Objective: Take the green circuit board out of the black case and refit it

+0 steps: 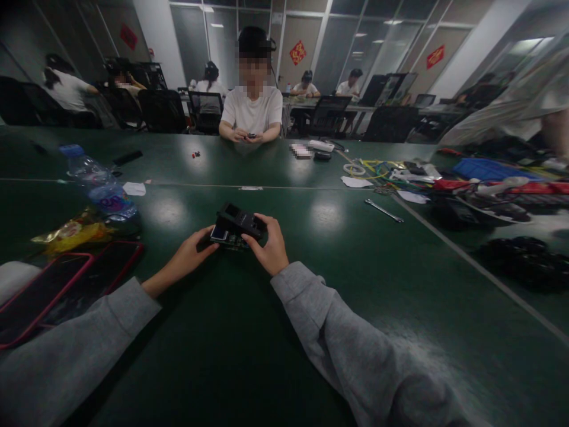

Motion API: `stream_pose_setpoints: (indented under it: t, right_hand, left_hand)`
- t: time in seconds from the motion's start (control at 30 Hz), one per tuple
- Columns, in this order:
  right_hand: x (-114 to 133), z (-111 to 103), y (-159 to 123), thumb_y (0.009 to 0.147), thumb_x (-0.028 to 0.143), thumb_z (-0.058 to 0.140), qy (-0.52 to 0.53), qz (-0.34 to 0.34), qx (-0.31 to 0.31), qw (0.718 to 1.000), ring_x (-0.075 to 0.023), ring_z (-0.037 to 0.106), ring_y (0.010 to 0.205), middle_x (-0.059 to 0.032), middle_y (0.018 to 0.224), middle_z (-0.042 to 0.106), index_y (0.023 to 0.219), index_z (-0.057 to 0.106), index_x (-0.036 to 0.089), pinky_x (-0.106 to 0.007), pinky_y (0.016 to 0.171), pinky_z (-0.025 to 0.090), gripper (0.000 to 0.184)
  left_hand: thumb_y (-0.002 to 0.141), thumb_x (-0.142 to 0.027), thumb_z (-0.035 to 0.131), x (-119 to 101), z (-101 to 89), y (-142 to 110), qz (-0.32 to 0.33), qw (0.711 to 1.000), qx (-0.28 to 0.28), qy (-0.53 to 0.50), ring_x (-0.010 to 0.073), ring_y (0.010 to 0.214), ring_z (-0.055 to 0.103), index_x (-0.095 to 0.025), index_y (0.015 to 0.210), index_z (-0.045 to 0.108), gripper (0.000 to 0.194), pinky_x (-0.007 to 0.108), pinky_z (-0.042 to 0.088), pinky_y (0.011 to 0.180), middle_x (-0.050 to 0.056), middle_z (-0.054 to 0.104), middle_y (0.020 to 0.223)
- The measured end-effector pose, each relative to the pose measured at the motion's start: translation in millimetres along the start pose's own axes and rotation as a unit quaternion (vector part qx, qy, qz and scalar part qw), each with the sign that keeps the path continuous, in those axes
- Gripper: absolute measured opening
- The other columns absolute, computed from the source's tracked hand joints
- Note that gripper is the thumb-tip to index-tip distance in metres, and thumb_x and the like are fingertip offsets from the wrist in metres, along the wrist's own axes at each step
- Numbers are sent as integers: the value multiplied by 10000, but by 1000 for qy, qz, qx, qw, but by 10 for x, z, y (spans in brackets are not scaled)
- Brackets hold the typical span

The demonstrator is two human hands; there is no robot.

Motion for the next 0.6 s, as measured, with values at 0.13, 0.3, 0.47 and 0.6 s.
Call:
stream_pose_setpoints:
  t: [0.13, 0.3, 0.47, 0.6]
  right_hand:
    - [23, 18, -14, 828, 411, 648, -14, -24, 45, 999, -274, 547, 1082, -90, 1147, 557, 1244, 471, 261, -456, 952, 462, 476]
    - [-9, 38, -5, 831, 425, 643, -2, -13, 67, 998, -267, 560, 1060, -88, 1157, 565, 1245, 468, 253, -444, 942, 463, 481]
    - [-29, 55, -5, 817, 405, 664, -8, -26, 109, 994, -268, 566, 1063, -91, 1166, 570, 1235, 470, 254, -450, 933, 471, 485]
    - [-63, 71, -2, 809, 374, 678, -13, -35, 135, 990, -268, 565, 1066, -94, 1164, 569, 1233, 467, 246, -455, 928, 479, 490]
  left_hand:
    - [876, -333, 574, -7, 1, 2, -2, 1000, -10, 2, 251, 1222, 538, -211, 1345, 460, 499, 477, 424, 1035, 110, 557, 1339]
    - [864, -337, 588, 27, 11, 3, -9, 1000, -7, 8, 261, 1221, 536, -166, 1334, 463, 515, 476, 425, 1031, 142, 547, 1337]
    - [818, -340, 641, 39, 19, 9, -13, 1000, -13, 10, 285, 1212, 540, -175, 1334, 444, 576, 504, 426, 1015, 149, 559, 1313]
    - [787, -359, 679, 36, 22, 8, -7, 1000, -10, 1, 302, 1222, 530, -185, 1365, 400, 665, 513, 421, 1016, 156, 544, 1327]
Point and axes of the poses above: each hand's wrist, its own y-axis towards the middle knuckle, its own z-axis out of the palm, x = y × z, the point moved 1 cm from there along y, towards the middle knuckle
